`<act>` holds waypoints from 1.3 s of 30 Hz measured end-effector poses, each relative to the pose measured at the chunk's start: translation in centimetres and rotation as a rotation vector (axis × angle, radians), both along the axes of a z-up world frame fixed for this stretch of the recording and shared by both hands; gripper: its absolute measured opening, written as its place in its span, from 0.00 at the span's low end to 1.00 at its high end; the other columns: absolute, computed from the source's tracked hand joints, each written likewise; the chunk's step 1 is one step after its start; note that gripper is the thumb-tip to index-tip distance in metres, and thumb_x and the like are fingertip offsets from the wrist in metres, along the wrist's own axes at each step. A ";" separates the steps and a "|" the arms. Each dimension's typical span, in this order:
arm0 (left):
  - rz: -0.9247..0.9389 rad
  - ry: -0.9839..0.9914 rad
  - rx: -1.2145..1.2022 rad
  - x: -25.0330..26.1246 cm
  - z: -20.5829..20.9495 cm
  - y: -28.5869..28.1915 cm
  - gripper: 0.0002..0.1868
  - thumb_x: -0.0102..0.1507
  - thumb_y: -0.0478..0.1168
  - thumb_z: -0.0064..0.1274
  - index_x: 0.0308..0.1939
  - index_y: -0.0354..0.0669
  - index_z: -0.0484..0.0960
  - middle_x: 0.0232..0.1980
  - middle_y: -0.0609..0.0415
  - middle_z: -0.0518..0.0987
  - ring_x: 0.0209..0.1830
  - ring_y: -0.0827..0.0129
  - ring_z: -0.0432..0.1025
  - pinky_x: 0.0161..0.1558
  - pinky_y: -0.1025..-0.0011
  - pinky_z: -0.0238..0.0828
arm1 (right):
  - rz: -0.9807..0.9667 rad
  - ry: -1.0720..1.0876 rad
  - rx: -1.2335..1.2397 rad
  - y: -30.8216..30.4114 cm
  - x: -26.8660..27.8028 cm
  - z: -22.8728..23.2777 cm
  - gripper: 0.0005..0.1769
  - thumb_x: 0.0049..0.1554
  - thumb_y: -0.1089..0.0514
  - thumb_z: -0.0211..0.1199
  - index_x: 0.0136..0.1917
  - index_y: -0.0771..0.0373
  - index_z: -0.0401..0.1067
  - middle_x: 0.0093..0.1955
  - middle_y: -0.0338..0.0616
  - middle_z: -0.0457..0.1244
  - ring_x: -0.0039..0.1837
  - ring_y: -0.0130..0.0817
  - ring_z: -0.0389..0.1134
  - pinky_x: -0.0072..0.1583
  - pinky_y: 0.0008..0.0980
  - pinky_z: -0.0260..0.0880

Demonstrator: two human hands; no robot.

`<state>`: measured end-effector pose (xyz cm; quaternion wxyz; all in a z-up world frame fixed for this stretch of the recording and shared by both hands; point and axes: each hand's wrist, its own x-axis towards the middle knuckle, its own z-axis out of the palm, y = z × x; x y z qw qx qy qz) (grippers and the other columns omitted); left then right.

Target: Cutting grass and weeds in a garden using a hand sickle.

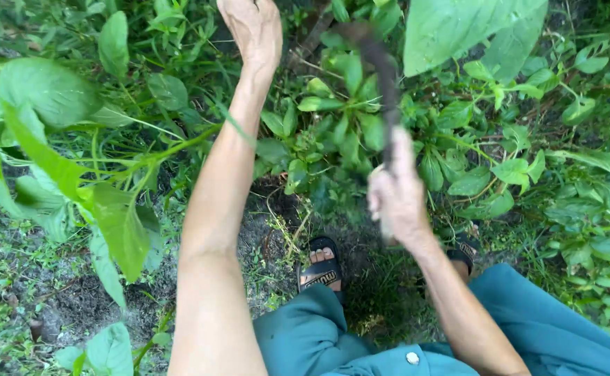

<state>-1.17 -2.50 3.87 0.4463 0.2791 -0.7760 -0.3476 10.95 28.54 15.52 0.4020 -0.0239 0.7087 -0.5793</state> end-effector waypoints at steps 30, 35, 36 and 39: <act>-0.421 0.184 1.181 11.0 1.9 3.8 0.14 0.69 0.45 0.49 0.53 0.42 0.70 0.28 0.58 0.73 0.23 0.70 0.68 0.31 0.66 0.74 | -0.093 0.027 -0.093 -2.6 2.0 -1.2 0.22 0.61 0.63 0.48 0.69 0.64 0.60 0.36 0.38 0.59 0.31 0.26 0.59 0.28 0.24 0.60; -0.581 0.217 0.692 10.1 4.4 5.0 0.18 0.65 0.30 0.63 0.57 0.39 0.76 0.46 0.53 0.81 0.40 0.70 0.74 0.44 0.73 0.75 | 0.102 -0.377 0.167 -6.2 1.8 1.1 0.34 0.66 0.61 0.45 0.83 0.48 0.46 0.44 0.47 0.61 0.31 0.27 0.56 0.25 0.21 0.54; -0.592 0.212 0.698 10.0 5.7 5.4 0.18 0.65 0.30 0.63 0.57 0.39 0.76 0.46 0.53 0.81 0.40 0.70 0.74 0.44 0.73 0.75 | 0.089 -0.380 0.169 -4.6 2.8 -0.2 0.34 0.66 0.61 0.45 0.83 0.48 0.46 0.44 0.47 0.61 0.31 0.27 0.56 0.25 0.21 0.54; -0.705 0.062 0.392 9.3 8.1 6.6 0.09 0.65 0.26 0.55 0.49 0.37 0.77 0.39 0.56 0.77 0.34 0.72 0.68 0.41 0.73 0.70 | 0.173 -0.172 0.038 -0.4 5.7 -3.0 0.31 0.65 0.62 0.46 0.80 0.49 0.48 0.33 0.38 0.58 0.27 0.27 0.58 0.23 0.22 0.57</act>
